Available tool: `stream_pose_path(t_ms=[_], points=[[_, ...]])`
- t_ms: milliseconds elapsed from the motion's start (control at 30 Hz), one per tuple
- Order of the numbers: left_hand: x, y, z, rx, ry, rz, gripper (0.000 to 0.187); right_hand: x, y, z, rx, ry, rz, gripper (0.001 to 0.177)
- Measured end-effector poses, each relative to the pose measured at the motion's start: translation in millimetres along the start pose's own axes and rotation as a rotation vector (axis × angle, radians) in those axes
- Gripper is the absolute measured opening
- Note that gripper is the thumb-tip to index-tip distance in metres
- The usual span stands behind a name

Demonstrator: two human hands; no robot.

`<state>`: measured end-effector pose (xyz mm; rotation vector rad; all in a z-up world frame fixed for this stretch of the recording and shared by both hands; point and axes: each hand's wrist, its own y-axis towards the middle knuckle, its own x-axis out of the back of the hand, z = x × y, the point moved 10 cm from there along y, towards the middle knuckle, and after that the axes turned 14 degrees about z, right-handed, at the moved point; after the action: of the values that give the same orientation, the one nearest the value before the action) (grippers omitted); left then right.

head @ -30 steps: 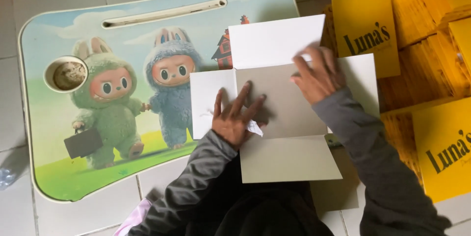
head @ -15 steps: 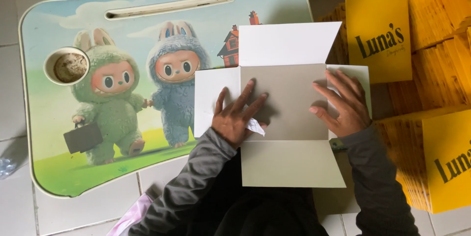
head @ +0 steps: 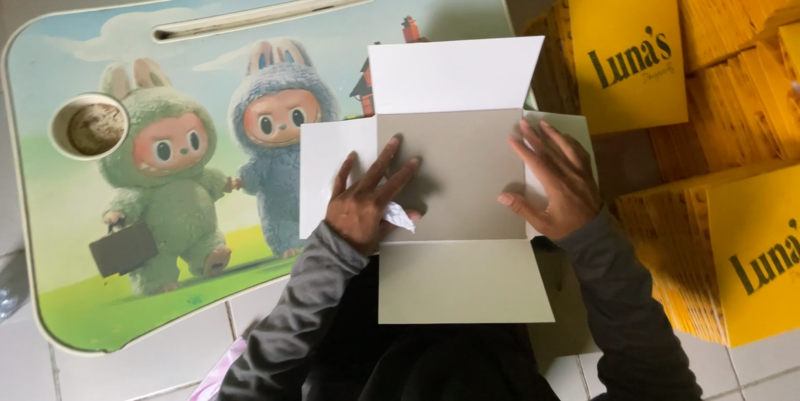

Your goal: The person sits on the floor with a lap desk, applies glue with a cotton swab to a printed paper sheet, folds the sheet's flaps over a yellow printed box, and presses the flaps down to wrap the box, then moves the finished box aside and reaches for the next one.

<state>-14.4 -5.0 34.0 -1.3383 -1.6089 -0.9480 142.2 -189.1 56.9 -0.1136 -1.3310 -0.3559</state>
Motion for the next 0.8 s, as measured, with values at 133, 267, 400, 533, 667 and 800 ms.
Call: stream_pose_path(t_ms=[133, 267, 400, 533, 667, 800], points=[[0, -2, 0, -0.010, 0.011, -0.020, 0.075, 2, 2, -8, -0.026, 0.177, 0.047, 0.076], [-12, -5, 8, -0.015, 0.057, -0.076, 0.075, -4, 4, -15, 0.002, 0.197, 0.095, 0.069], [-5, -3, 2, -0.044, 0.075, -0.098, 0.072, -2, 5, -20, 0.030, 0.213, 0.163, 0.070], [-2, -5, -5, -0.052, 0.155, -0.135, 0.072, -3, 3, -23, 0.073, 0.239, 0.180, 0.067], [-9, -2, -2, -0.016, 0.180, -0.049, 0.073, 2, 4, -23, 0.091, 0.288, 0.170, 0.064], [-10, 0, -3, 0.004, 0.179, -0.017, 0.076, 1, 3, -26, 0.080, 0.322, 0.175, 0.064]])
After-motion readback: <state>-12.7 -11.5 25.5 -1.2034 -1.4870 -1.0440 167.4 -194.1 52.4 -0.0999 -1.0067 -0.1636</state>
